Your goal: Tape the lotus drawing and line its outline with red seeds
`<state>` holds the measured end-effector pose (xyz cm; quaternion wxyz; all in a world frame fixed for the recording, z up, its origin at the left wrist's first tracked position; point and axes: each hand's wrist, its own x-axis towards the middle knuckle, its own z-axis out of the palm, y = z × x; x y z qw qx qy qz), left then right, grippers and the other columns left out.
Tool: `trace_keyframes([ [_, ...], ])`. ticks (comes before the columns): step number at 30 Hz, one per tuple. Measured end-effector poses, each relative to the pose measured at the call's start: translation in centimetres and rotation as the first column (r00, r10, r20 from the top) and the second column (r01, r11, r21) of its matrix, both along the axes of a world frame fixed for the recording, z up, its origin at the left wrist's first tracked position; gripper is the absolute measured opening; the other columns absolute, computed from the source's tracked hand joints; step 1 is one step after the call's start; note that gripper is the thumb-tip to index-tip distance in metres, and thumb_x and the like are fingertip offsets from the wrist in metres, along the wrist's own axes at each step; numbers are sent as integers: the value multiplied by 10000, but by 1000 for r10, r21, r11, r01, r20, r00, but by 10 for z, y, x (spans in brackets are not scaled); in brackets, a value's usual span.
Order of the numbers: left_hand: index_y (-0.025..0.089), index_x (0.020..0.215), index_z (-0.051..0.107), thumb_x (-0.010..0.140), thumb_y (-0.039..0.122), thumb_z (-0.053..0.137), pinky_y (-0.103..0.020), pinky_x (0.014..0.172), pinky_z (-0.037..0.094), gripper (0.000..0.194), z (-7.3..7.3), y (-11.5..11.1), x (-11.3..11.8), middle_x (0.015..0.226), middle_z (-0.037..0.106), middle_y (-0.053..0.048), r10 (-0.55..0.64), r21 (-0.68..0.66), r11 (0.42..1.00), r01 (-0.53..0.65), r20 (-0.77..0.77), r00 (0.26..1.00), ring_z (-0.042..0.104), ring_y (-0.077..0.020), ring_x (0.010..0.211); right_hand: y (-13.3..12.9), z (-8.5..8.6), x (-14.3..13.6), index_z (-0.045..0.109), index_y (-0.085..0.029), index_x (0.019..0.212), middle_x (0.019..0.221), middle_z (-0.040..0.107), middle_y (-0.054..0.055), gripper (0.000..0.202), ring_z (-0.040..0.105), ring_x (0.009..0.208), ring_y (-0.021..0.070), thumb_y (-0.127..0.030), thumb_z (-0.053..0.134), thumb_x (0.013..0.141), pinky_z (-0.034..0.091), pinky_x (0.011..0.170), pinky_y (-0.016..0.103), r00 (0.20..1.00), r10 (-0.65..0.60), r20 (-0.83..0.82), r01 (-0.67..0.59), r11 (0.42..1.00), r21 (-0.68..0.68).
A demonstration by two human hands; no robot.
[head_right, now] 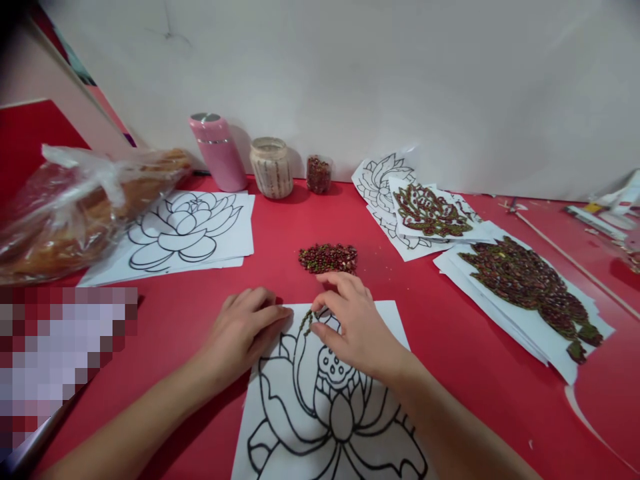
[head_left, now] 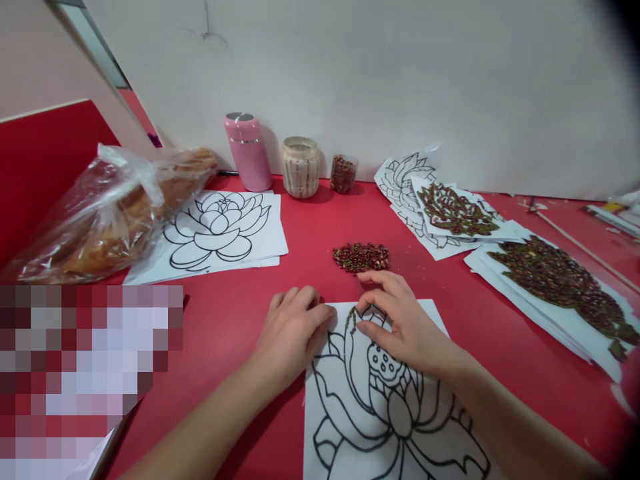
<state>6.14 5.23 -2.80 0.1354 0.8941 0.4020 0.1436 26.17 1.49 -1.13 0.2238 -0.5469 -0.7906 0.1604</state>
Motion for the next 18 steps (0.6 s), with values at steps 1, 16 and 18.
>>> trace_keyframes([
  [1, 233, 881, 612, 840, 189, 397, -310, 658, 299, 223, 0, 0, 0, 813, 497, -34, 0, 1, 1000, 0, 1, 1000, 434, -174, 763, 0, 0, 0, 525, -218, 883, 1223, 402, 66, 132, 297, 1193, 228, -239, 547, 755, 299, 958, 430, 1000, 6, 6, -6, 1000, -4],
  [16, 229, 877, 609, 836, 176, 392, -312, 657, 299, 227, -1, -1, 0, 814, 495, -35, -7, 23, 1000, 7, 6, 1000, 431, -175, 762, 2, 0, -1, 540, -223, 864, 1233, 408, 69, 132, 314, 1186, 247, -309, 552, 764, 328, 926, 458, 999, -19, 38, 19, 1000, -7],
  [18, 230, 879, 608, 834, 173, 394, -312, 654, 298, 226, -1, -1, 0, 811, 494, -35, -9, 18, 1000, 9, 0, 1000, 431, -175, 761, 2, 1, -1, 540, -223, 864, 1233, 408, 67, 128, 314, 1186, 243, -301, 553, 765, 323, 933, 453, 999, -17, 30, 17, 1000, -14],
])
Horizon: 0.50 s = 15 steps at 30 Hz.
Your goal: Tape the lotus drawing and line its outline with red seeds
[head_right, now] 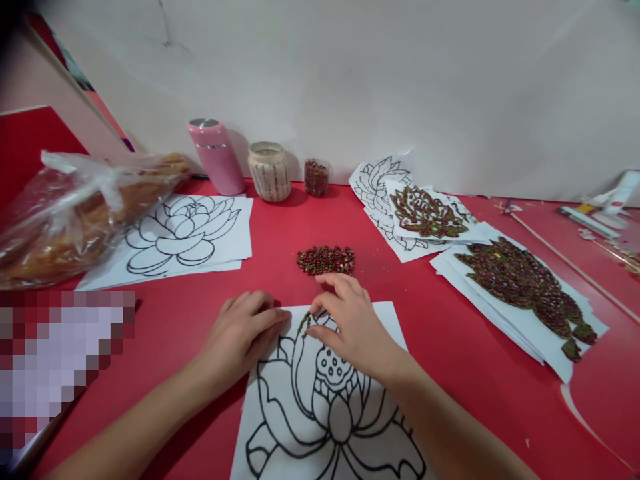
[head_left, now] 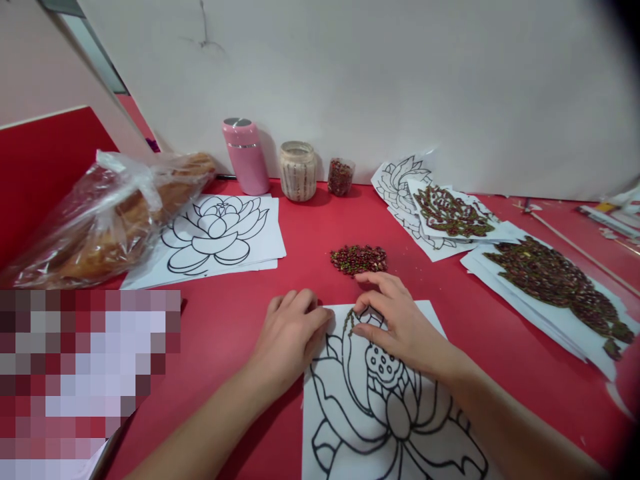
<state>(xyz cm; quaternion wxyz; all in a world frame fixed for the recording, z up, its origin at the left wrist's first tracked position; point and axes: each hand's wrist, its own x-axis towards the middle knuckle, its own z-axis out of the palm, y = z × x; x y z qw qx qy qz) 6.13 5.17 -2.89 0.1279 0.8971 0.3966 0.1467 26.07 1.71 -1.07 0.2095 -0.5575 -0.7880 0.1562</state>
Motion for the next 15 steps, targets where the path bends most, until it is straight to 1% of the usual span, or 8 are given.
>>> trace_keyframes([
  [3, 232, 881, 607, 829, 172, 404, -314, 655, 298, 218, 0, 0, 0, 814, 496, -34, -1, 5, 1000, 1, -5, 1000, 433, -176, 763, -1, 0, 1, 537, -221, 868, 1226, 410, 66, 90, 326, 1180, 228, -239, 517, 783, 330, 933, 436, 1000, -7, -14, 7, 1000, -10],
  [6, 232, 879, 605, 822, 171, 415, -316, 659, 299, 208, 0, 0, 1, 820, 500, -34, 3, 13, 1000, -3, 0, 1000, 436, -176, 767, -2, 1, 0, 530, -219, 871, 1215, 415, 71, 95, 338, 1174, 226, -200, 485, 790, 349, 916, 429, 999, -27, -33, 27, 1000, -7],
  [11, 234, 881, 603, 814, 168, 423, -313, 651, 298, 203, -1, 0, 0, 824, 501, -35, 6, 12, 1000, -6, -5, 1000, 439, -180, 771, -3, -1, -5, 527, -217, 842, 1212, 421, 74, 82, 323, 1185, 241, -250, 528, 767, 342, 915, 446, 999, -34, -29, 34, 999, 22],
  [15, 232, 874, 605, 819, 174, 418, -317, 655, 299, 204, -1, 0, 0, 820, 500, -36, 6, 9, 1000, -6, -5, 1000, 437, -182, 771, -3, -3, -9, 520, -208, 815, 1219, 415, 77, 120, 310, 1192, 249, -304, 555, 751, 337, 908, 449, 998, -55, -1, 55, 998, 9],
])
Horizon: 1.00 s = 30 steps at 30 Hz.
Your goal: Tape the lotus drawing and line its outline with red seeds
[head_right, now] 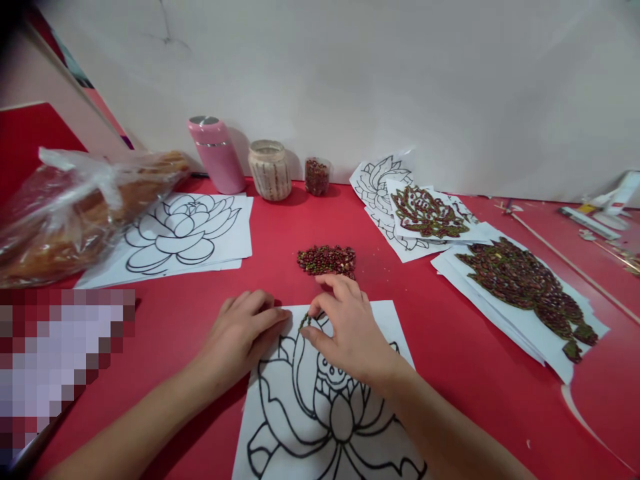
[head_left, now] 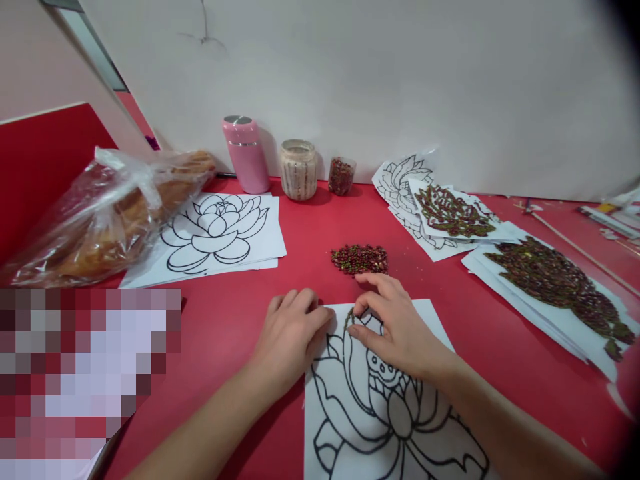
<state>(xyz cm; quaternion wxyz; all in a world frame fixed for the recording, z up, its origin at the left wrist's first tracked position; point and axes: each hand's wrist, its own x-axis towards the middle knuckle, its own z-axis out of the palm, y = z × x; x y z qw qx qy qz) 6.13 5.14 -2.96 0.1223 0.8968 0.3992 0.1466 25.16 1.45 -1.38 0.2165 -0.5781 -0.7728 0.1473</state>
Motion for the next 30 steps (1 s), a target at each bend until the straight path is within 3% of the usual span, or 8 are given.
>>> trace_keyframes([
  [11, 233, 873, 607, 820, 177, 420, -317, 652, 295, 202, 0, 0, 2, 811, 497, -33, 1, 8, 1000, -1, -6, 1000, 432, -180, 764, 2, 2, 2, 525, -212, 823, 1238, 399, 62, 126, 284, 1208, 232, -302, 571, 747, 304, 940, 438, 1000, 3, -4, -4, 1000, -27],
  [22, 237, 851, 609, 806, 157, 430, -312, 659, 294, 201, -1, 0, 1, 819, 500, -26, 14, -6, 1000, -14, -16, 1000, 441, -175, 769, 3, 7, 4, 525, -225, 816, 1277, 376, 23, 111, 262, 1212, 222, -290, 582, 746, 268, 968, 419, 993, 24, 117, -30, 998, 48],
  [30, 238, 871, 609, 816, 174, 423, -314, 657, 295, 204, -1, 1, 2, 820, 498, -32, 6, 9, 1000, -6, -13, 1000, 440, -180, 775, 3, 3, 5, 525, -226, 819, 1264, 384, 26, 143, 267, 1208, 217, -318, 595, 735, 266, 969, 414, 997, 38, 68, -38, 999, 11],
])
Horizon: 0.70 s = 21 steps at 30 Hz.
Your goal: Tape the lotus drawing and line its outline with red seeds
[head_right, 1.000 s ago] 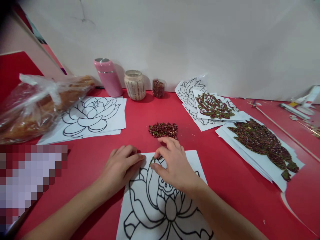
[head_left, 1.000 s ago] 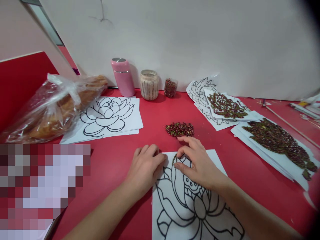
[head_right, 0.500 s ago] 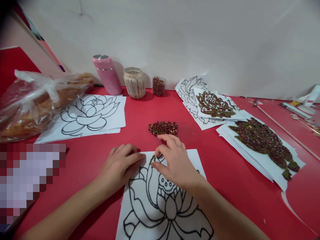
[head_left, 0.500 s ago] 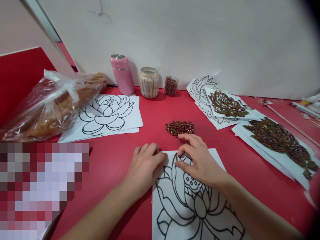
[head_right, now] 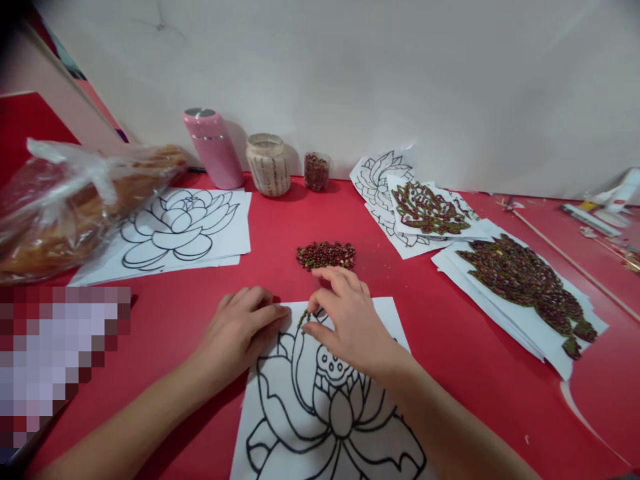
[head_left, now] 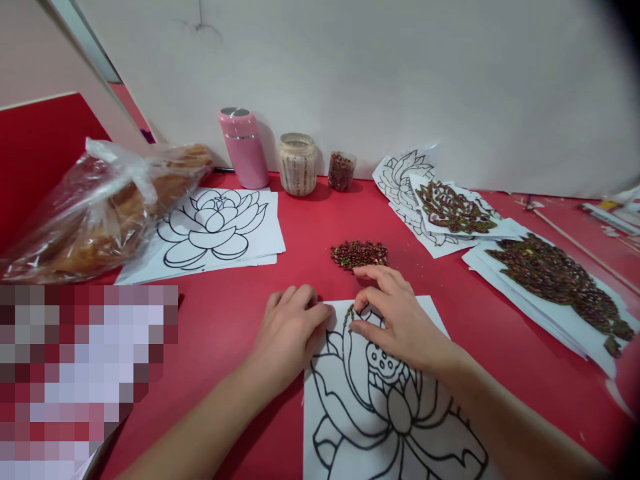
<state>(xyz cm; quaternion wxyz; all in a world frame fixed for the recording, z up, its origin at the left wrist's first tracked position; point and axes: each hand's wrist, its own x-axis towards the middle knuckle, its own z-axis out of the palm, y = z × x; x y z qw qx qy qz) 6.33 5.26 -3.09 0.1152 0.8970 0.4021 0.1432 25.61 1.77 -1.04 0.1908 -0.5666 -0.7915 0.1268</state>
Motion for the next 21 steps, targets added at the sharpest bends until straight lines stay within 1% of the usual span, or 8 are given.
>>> trace_keyframes([
  [3, 236, 866, 612, 826, 185, 414, -316, 658, 295, 208, 0, -1, 0, 816, 499, -34, 2, -1, 1000, -2, 3, 1000, 440, -180, 771, 1, -1, 1, 526, -226, 817, 1254, 387, 31, 156, 273, 1205, 218, -338, 596, 735, 271, 963, 419, 999, -8, -50, 6, 999, -35],
  [6, 238, 868, 613, 835, 197, 408, -317, 657, 294, 211, 0, -2, 0, 817, 500, -34, 2, -4, 1000, -2, 6, 1000, 440, -181, 770, 2, -2, 4, 528, -227, 834, 1229, 398, 44, 143, 285, 1199, 206, -355, 549, 774, 288, 952, 410, 992, -8, -129, 1, 998, -59],
  [9, 241, 882, 611, 832, 195, 415, -316, 658, 294, 207, 0, -2, 0, 819, 498, -33, 0, -11, 1000, 0, 7, 1000, 439, -180, 772, 3, -4, 7, 531, -227, 850, 1201, 406, 54, 105, 289, 1198, 192, -318, 503, 808, 304, 942, 392, 984, -18, -176, 9, 999, -50],
  [11, 241, 885, 611, 830, 192, 418, -316, 659, 295, 206, 0, -2, 0, 822, 498, -33, -1, -12, 1000, 1, 7, 1000, 439, -180, 775, 3, -5, 8, 535, -226, 846, 1203, 400, 52, 74, 285, 1200, 187, -278, 516, 796, 297, 952, 385, 984, -17, -175, 10, 999, -43],
  [14, 238, 878, 612, 822, 182, 423, -316, 660, 294, 204, 0, -1, 0, 826, 498, -33, 3, -16, 1000, -2, 7, 1000, 440, -179, 776, 1, -5, 7, 551, -226, 813, 1221, 386, 36, 49, 278, 1203, 182, -212, 533, 770, 274, 976, 377, 988, 19, -152, -24, 999, -33],
  [18, 244, 879, 612, 806, 163, 437, -313, 656, 292, 206, 0, -1, -1, 827, 498, -29, 5, -21, 1000, -4, 7, 1000, 442, -178, 776, -1, -2, 4, 568, -219, 759, 1244, 374, 22, 77, 261, 1213, 195, -153, 534, 738, 256, 993, 382, 992, 79, -103, -80, 997, -14],
  [21, 244, 879, 612, 799, 157, 442, -313, 658, 292, 207, -1, 0, -1, 829, 499, -30, 5, -15, 1000, -5, 4, 1000, 442, -181, 782, -1, 0, 3, 580, -218, 759, 1261, 372, 20, 101, 250, 1220, 212, -140, 517, 742, 245, 997, 409, 993, 107, -56, -107, 994, 9],
])
